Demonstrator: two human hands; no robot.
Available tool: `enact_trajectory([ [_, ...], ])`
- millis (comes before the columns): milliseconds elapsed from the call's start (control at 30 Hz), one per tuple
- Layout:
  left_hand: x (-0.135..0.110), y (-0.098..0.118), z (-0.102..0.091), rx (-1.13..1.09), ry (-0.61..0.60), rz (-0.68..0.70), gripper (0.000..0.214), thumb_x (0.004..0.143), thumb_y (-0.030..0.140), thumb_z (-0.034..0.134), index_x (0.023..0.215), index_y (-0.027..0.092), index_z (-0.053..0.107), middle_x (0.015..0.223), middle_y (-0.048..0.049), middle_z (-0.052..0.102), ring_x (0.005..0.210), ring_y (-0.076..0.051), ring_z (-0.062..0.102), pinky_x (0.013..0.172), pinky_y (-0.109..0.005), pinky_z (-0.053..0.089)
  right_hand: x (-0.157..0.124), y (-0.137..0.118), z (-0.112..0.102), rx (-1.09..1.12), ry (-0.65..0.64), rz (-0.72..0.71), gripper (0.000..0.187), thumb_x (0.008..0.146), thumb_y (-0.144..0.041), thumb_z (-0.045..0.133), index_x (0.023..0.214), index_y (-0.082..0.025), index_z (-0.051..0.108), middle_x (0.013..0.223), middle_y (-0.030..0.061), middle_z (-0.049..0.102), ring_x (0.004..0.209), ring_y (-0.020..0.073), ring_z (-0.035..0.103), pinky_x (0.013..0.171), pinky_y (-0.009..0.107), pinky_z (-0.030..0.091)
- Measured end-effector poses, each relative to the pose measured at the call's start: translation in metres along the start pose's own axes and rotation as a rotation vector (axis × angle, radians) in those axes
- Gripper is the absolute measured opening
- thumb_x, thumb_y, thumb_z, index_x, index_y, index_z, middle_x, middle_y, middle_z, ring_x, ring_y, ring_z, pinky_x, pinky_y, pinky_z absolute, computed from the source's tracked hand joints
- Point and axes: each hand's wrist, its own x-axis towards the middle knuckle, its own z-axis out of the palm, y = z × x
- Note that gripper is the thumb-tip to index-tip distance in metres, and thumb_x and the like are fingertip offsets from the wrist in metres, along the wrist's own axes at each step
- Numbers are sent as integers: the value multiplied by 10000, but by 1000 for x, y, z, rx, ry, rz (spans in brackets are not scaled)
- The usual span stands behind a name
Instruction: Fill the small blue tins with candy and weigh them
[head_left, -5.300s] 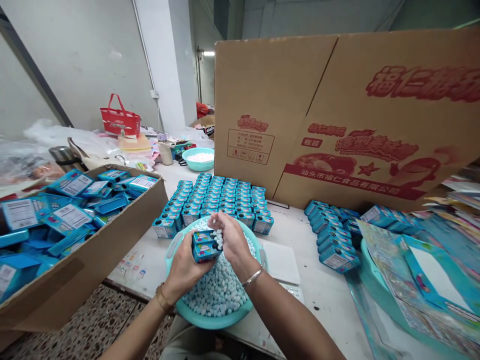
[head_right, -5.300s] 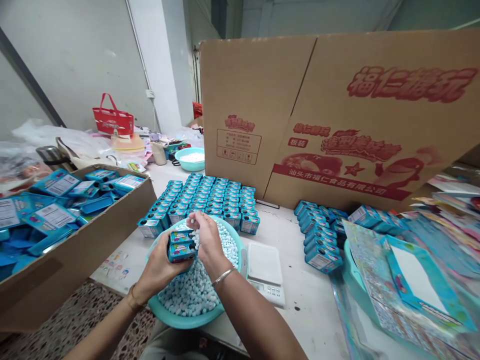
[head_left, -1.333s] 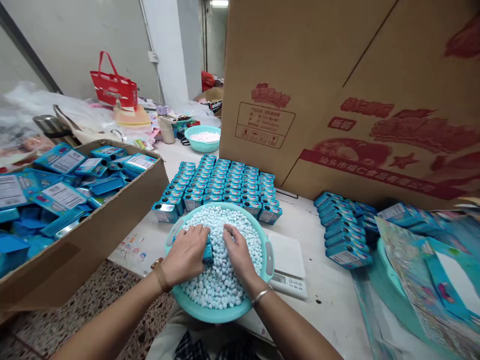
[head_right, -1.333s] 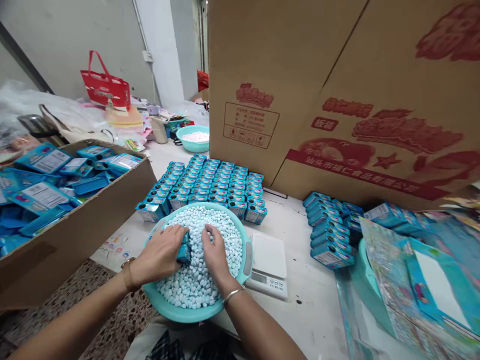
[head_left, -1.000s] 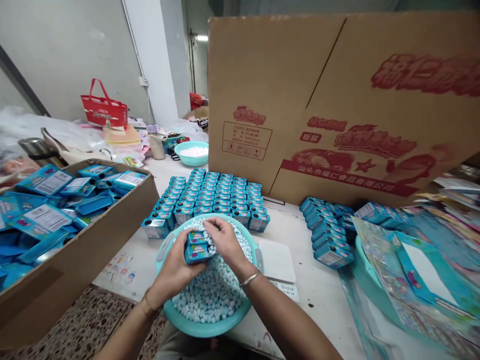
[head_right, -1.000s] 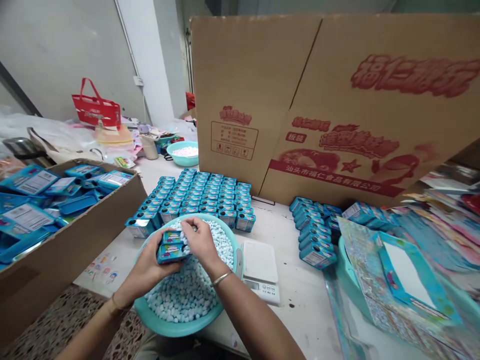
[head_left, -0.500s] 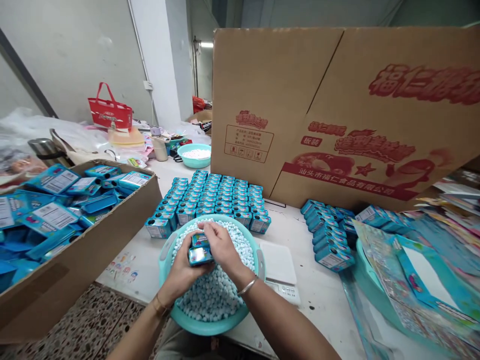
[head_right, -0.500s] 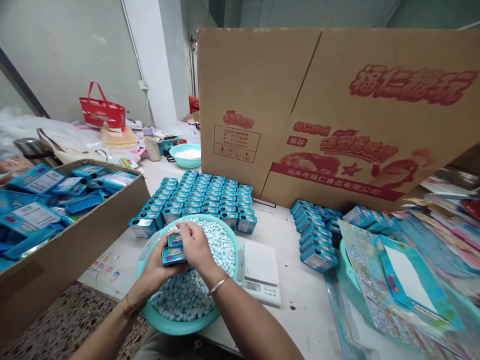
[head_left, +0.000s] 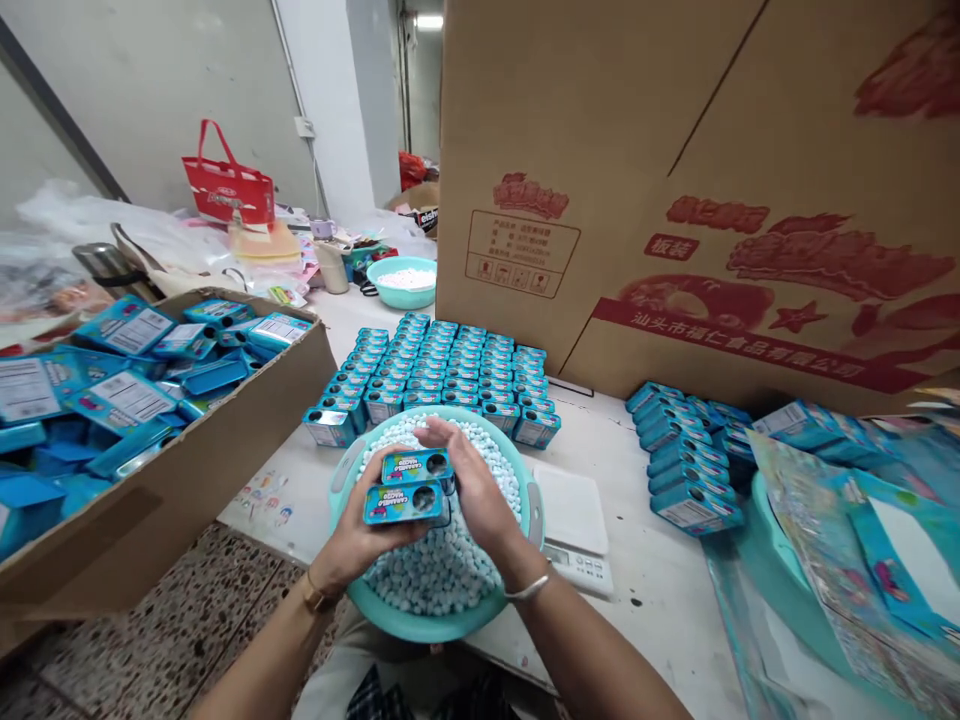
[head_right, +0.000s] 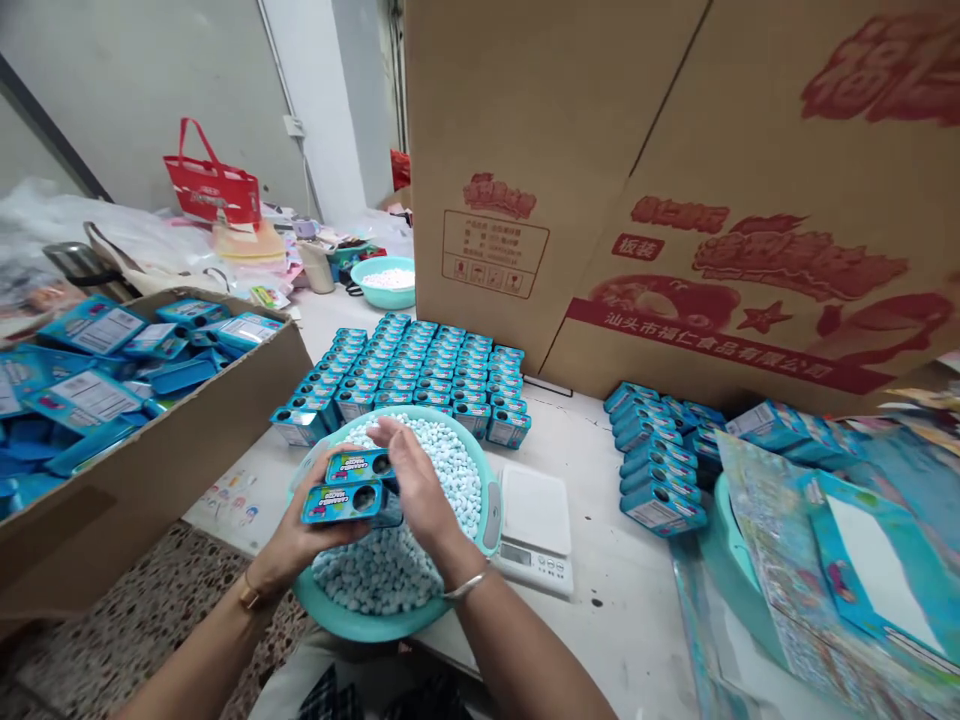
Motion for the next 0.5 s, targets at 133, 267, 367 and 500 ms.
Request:
enact_trajectory([
  [133, -5, 18, -4, 15, -108, 43, 833, 621, 297, 837, 1351, 228, 442, 1388, -114, 499, 1297, -340, 478, 1095, -449, 411, -27, -27, -36, -333, -185, -76, 477, 858, -411, 626, 1323, -334, 553, 1381, 31, 550, 1312, 274, 458, 1118, 446, 315],
  [267, 1, 37, 9, 18, -294, 83, 906, 603, 328, 842, 1413, 247, 444, 1403, -106, 518, 1322, -371, 454, 1130, -518, 355, -47, -47, -60, -501, -237, -140, 481, 813, -309, 690, 1282, -356, 591, 1301, 31, 612, 1236, 292, 523, 1083, 451, 360],
  [367, 10, 37, 26, 3, -352, 61, 883, 655, 330, 814, 1442, 259, 420, 1432, -94, 501, 1346, -357, 433, 1148, -530, 323, -56, -50, -81, -548, -117, -159, 397, 825, -291, 671, 1220, -319, 633, 1218, 46, 652, 1156, 288, 569, 1024, 423, 412],
  [500, 15, 17, 36, 55, -62, -10, 585, 670, 339, 806, 1221, 248, 632, 1280, -69, 629, 1260, -348, 522, 1119, -520, 373, -66, -42, -139, -530, 170, -130, 350, 838, -306, 648, 1183, -260, 607, 1114, 53, 660, 1022, 247, 604, 926, 368, 460],
])
